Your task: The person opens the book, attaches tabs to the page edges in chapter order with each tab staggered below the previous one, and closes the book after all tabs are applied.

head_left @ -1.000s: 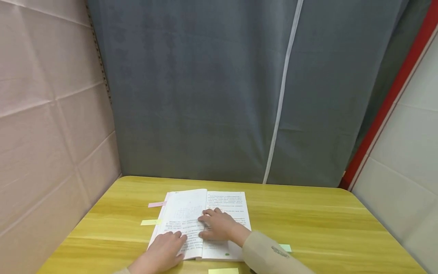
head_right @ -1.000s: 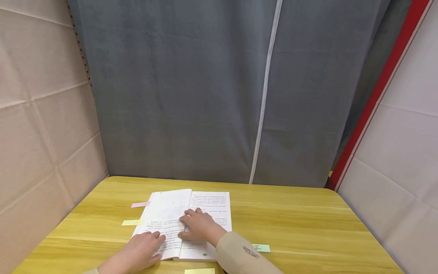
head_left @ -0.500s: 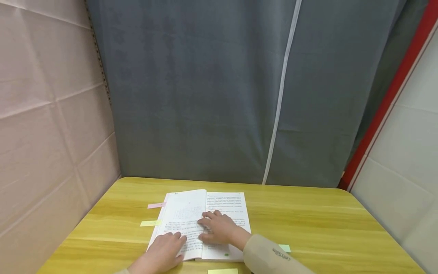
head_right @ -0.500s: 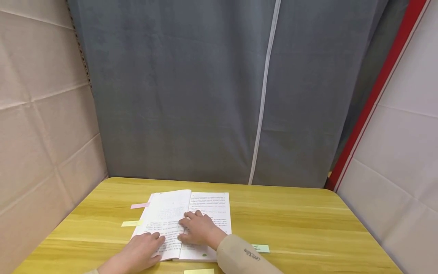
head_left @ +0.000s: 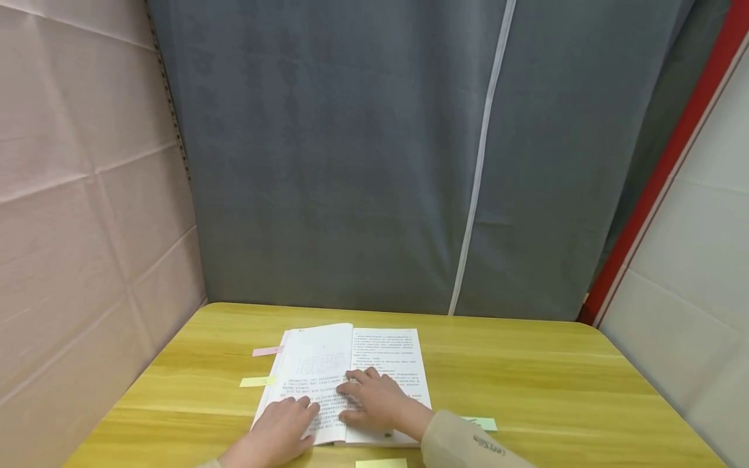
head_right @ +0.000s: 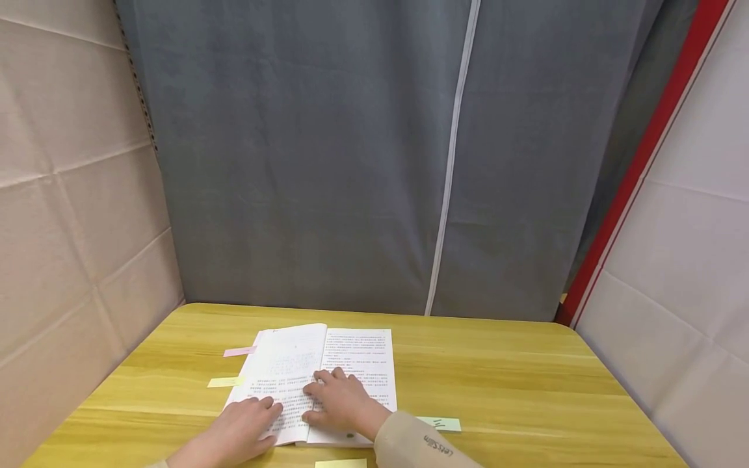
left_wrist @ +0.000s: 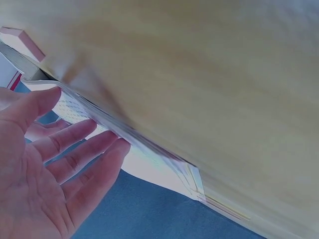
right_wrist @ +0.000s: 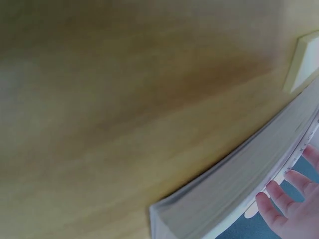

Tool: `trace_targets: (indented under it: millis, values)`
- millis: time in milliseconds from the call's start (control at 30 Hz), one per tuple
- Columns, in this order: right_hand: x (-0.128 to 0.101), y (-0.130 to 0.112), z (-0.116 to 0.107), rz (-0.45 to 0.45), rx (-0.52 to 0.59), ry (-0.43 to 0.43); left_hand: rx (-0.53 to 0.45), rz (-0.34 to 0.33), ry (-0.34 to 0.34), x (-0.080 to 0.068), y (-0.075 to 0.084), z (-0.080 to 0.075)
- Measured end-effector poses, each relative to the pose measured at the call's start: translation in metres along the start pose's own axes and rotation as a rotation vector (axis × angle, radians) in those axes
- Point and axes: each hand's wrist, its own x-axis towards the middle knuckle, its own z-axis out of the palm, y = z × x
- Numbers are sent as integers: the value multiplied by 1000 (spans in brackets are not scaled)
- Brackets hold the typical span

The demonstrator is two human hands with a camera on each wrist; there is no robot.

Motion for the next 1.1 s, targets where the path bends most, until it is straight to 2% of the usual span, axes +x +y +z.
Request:
trace_targets:
  millis: [333,533,767,1100]
  values:
    - [-8,-4,0,-28,17,-11,13,9,20,-1,1,2]
    - [-8,-4,2,-41,8,17,21,-3,17,-1,1,1]
    - [-8,-4,1,-34,23,9,26,-2,16,0,1,2]
    - [-19,-9,-1,-68,11,10,23,1,12,0,1,1]
